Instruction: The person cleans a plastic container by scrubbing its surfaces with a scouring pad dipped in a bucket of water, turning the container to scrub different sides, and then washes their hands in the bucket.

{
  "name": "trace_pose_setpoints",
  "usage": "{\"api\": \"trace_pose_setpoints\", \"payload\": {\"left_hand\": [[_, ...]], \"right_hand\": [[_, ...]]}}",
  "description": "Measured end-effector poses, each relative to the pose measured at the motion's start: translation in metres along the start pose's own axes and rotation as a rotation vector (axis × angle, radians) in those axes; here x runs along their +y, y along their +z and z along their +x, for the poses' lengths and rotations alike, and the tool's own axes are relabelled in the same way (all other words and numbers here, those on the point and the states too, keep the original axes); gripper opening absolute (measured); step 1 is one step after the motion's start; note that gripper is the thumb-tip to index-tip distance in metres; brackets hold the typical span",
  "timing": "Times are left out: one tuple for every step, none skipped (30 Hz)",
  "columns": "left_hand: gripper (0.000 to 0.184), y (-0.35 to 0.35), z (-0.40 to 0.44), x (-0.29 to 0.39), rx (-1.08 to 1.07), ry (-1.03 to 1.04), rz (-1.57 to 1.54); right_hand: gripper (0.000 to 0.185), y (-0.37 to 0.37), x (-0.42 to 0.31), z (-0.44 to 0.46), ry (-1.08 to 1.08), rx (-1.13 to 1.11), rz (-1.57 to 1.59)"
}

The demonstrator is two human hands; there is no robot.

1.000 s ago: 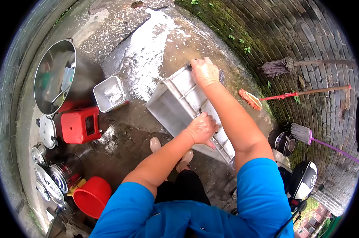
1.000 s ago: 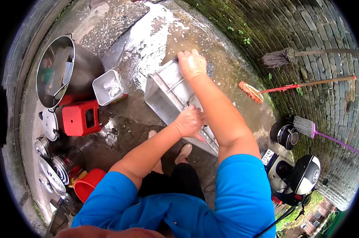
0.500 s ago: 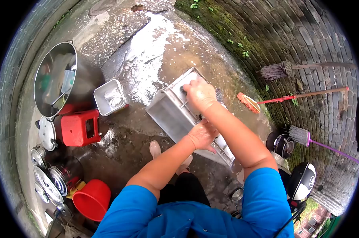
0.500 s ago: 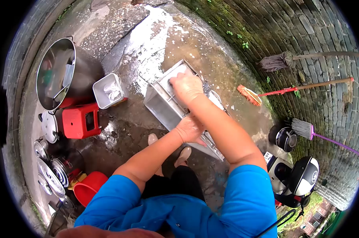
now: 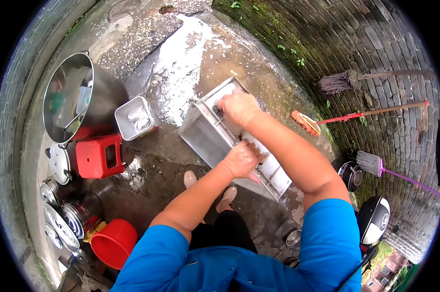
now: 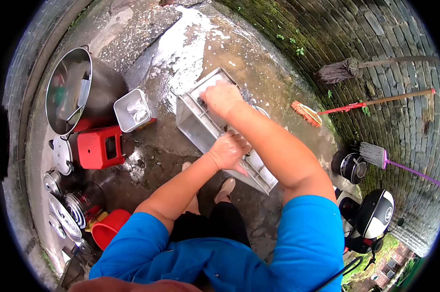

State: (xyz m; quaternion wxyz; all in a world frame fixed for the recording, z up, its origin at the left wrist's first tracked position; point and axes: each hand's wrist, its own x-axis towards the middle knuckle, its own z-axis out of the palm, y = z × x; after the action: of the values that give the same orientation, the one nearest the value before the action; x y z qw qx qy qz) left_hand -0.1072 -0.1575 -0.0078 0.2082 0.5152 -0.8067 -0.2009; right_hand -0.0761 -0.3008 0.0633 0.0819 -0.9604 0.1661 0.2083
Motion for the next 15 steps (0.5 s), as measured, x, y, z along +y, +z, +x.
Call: {"api": "trace_pose_setpoints", "payload": {"left_hand": [[0.078,0.000,-0.003,0.001,0.088,0.023,0.012],[0.067,-0.003,-0.002,-0.002,0.184,0.047,0.034],[0.067,-0.005,-0.003,-0.004,0.183,0.051,0.044],[0.068,-0.005,-0.002,-0.002,0.126,0.032,0.036],[0.070,-0.005,-0.001,0.002,0.075,0.010,0.021],[0.069,-0.006,-0.001,0.005,0.033,-0.004,0.054],[0.070,-0.002,0.000,0.001,0.159,0.039,0.069],[0.070,0.003,0.000,-0.003,0.285,0.080,0.089],[0.071,0.003,-0.005,0.001,0.234,0.060,0.057],[0.071,0.000,-0.005,0.000,0.232,0.058,0.060],[0.070,-0.004,-0.004,-0.004,0.163,0.051,0.039],[0.069,-0.006,-0.003,-0.005,0.094,0.044,0.012],[0.069,-0.009,-0.001,-0.009,0.100,0.046,0.028],[0.068,-0.008,-0.003,-0.008,0.122,0.039,0.010],[0.067,-0.002,-0.009,0.002,0.136,0.023,-0.030]], "right_hand": [[0.022,-0.006,0.014,0.010,0.109,-0.048,-0.091],[0.022,-0.010,0.030,0.014,0.144,-0.074,-0.095],[0.022,-0.016,0.036,0.015,0.178,-0.100,-0.096],[0.022,-0.012,0.031,0.012,0.189,-0.098,-0.094],[0.021,-0.006,0.021,0.009,0.145,-0.090,-0.045],[0.021,-0.011,-0.006,-0.002,0.077,-0.082,-0.002],[0.021,-0.015,-0.030,-0.010,0.010,-0.076,0.046],[0.019,-0.005,-0.031,-0.008,0.004,-0.039,0.024],[0.019,-0.013,-0.024,-0.008,0.098,-0.037,0.122],[0.018,-0.006,-0.007,0.002,0.192,0.038,0.088],[0.018,0.005,0.012,0.013,0.284,0.122,0.048],[0.017,0.003,0.020,0.013,0.350,0.197,0.064],[0.017,0.004,0.023,0.013,0.346,0.213,0.059],[0.016,0.013,0.020,0.005,0.258,0.223,0.035],[0.015,0.023,0.012,-0.011,0.170,0.208,0.023]]}}
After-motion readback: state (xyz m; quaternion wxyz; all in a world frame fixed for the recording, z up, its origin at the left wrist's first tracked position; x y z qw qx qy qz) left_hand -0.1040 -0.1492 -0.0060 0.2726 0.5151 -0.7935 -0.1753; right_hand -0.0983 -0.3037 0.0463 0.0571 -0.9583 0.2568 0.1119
